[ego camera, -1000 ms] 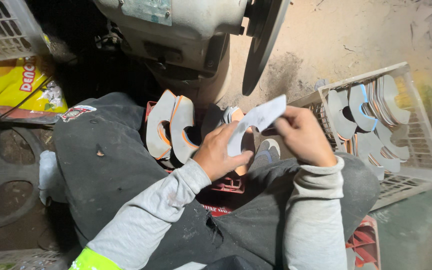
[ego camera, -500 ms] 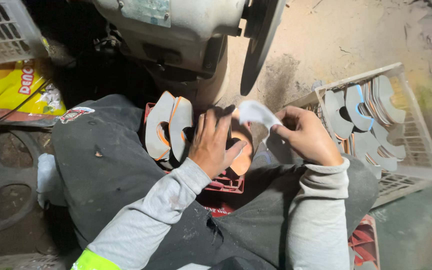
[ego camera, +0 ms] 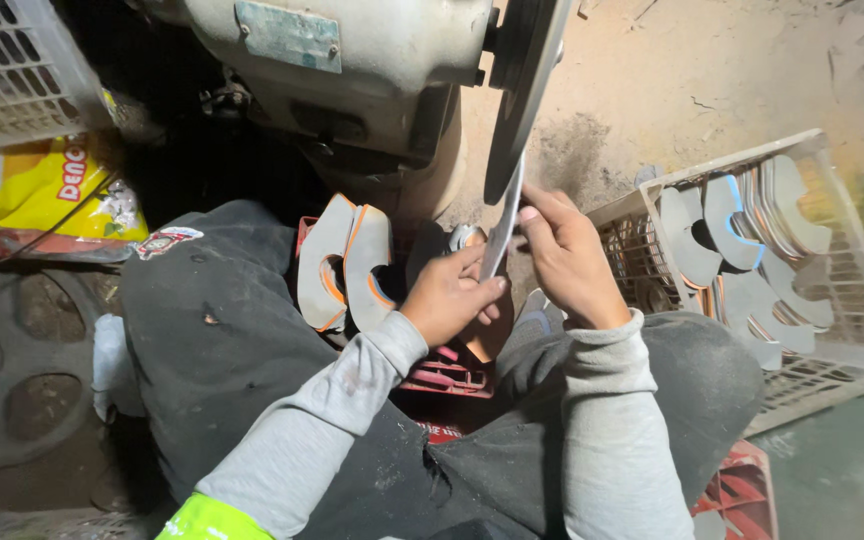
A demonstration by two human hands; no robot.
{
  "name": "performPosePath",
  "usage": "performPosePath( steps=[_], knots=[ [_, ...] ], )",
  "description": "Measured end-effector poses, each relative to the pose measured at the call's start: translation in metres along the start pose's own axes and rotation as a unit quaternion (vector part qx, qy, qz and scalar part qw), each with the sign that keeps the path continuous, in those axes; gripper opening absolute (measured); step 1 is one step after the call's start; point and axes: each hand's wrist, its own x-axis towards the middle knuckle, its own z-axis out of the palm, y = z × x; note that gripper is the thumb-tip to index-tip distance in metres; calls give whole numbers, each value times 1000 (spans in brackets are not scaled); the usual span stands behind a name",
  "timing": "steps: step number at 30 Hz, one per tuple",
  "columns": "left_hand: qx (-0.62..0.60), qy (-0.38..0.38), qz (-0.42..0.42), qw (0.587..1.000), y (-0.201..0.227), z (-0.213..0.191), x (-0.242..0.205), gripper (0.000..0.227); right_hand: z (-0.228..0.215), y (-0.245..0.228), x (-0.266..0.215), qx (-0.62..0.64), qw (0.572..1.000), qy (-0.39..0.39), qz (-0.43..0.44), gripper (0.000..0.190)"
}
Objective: The person sits cross-legged and uses a grinding machine to smooth the edges of curved shoe sole parts. They handle each piece one at a time, pressing it against the spinning wheel, then place the finished parts into a nearby crate.
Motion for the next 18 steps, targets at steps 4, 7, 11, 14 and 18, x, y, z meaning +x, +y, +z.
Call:
performPosePath(
  steps=[4, 7, 11, 14, 18],
  knots=[
    [-6, 0, -4, 1000, 10, -13, 17, 38, 7, 1, 23, -184, 970, 39, -153, 35],
    [-18, -27, 36, 999, 22, -21, 20, 39, 12, 1, 32, -200, 967, 71, -143, 42],
    [-15, -48, 40, 998, 32, -22, 15, 39, 16, -3, 30, -196, 971, 84, -108, 47],
    [-34, -60, 18, 997, 30, -18, 1, 41, 19, -6, 18, -212, 964, 86, -138, 46],
    [2, -29, -26, 999, 22, -10, -22, 50, 10, -13, 0, -243, 956, 39, -161, 39]
  ],
)
